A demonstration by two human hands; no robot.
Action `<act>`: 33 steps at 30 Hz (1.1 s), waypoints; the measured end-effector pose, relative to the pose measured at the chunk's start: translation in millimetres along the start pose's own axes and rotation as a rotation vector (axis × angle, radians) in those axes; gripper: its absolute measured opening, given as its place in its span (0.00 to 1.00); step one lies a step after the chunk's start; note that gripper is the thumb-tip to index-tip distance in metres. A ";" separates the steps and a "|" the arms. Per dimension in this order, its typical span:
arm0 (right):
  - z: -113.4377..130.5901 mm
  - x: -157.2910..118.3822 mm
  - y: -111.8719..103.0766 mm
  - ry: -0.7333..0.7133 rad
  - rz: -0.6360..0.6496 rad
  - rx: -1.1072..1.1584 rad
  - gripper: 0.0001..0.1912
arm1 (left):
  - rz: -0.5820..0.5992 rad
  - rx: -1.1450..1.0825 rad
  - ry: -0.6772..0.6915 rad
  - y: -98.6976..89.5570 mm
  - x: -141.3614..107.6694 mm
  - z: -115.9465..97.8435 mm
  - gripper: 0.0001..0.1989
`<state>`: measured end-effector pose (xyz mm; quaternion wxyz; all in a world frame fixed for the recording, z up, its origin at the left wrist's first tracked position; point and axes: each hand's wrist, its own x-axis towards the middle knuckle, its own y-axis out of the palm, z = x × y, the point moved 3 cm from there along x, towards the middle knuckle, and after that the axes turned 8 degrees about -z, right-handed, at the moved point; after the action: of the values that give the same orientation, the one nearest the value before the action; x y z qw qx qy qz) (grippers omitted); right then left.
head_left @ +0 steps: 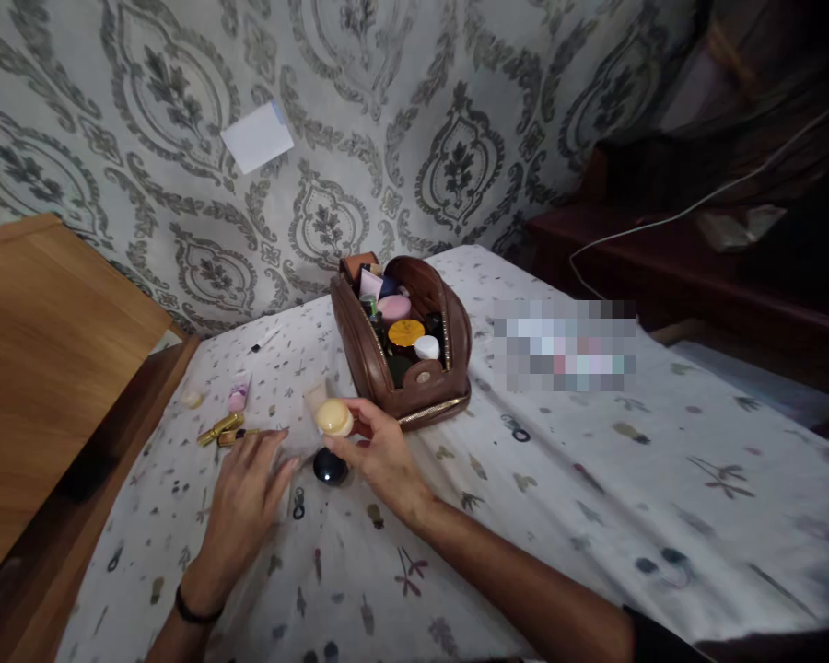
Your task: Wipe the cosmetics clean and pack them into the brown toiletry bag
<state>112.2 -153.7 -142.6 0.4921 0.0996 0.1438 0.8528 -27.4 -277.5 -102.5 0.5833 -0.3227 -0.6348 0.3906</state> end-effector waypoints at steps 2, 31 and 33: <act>-2.4 1.1 -0.5 -0.004 0.001 -0.016 0.22 | 0.007 -0.082 0.057 0.3 5.8 -14.1 0.15; 12.6 -11.7 4.4 -0.065 0.080 -0.658 0.15 | 0.155 -0.402 -0.336 15.3 31.1 39.3 0.28; 5.2 -12.1 5.3 -0.080 0.150 -0.768 0.15 | 0.147 -0.402 -0.356 11.5 32.5 46.0 0.28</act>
<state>115.5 -166.0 -136.3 0.4351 -0.0487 -0.2128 0.8735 -77.1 -249.3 -97.3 0.3570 -0.4033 -0.7670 0.3487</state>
